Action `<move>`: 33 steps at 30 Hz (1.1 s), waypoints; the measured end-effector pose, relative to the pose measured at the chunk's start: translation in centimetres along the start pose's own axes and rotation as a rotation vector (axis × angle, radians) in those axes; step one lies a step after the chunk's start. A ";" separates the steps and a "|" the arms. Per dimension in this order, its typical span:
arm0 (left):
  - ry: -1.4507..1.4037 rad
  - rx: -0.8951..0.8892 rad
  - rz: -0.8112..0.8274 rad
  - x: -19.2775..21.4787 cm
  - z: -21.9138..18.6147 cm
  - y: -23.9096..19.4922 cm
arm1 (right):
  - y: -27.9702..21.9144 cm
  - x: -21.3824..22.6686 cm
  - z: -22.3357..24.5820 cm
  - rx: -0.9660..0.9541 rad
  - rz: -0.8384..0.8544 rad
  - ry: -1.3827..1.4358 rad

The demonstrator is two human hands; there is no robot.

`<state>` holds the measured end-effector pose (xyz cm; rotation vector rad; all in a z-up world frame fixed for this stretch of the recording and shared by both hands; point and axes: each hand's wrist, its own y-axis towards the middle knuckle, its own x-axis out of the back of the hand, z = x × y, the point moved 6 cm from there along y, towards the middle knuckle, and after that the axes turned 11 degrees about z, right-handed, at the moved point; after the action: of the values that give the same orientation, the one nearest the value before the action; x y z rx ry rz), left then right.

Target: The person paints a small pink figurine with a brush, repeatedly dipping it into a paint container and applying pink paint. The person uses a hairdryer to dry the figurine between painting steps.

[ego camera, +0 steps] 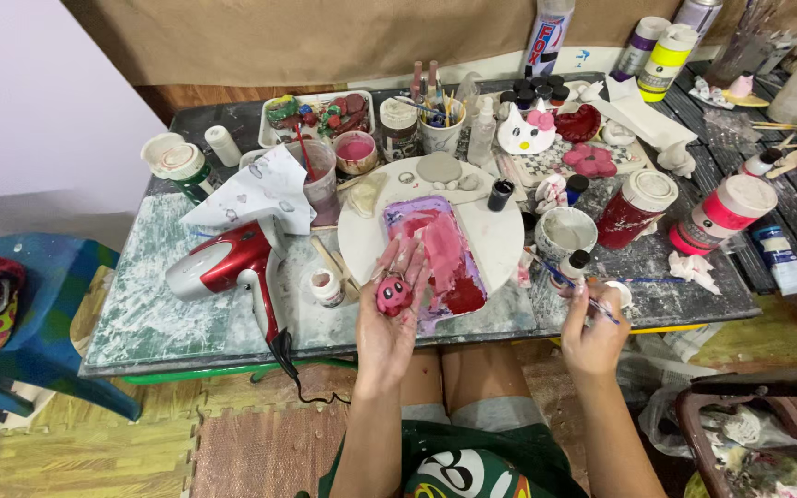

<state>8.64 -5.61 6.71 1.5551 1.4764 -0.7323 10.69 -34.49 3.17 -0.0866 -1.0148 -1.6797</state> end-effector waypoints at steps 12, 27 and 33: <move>-0.044 -0.051 -0.028 2.2 -0.7 -0.3 | -1.9 1.2 -0.3 -0.205 -0.097 0.191; 0.000 -0.089 -0.094 2.9 -0.8 -0.3 | 4.4 -3.1 9.5 0.139 0.366 0.290; -0.012 -0.121 -0.025 2.2 -0.3 -0.3 | 4.8 -2.2 14.2 0.417 0.471 0.013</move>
<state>8.61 -4.32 4.93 1.4413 1.5052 -0.6537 9.39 -23.61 13.65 -0.0353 -1.2065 -1.0233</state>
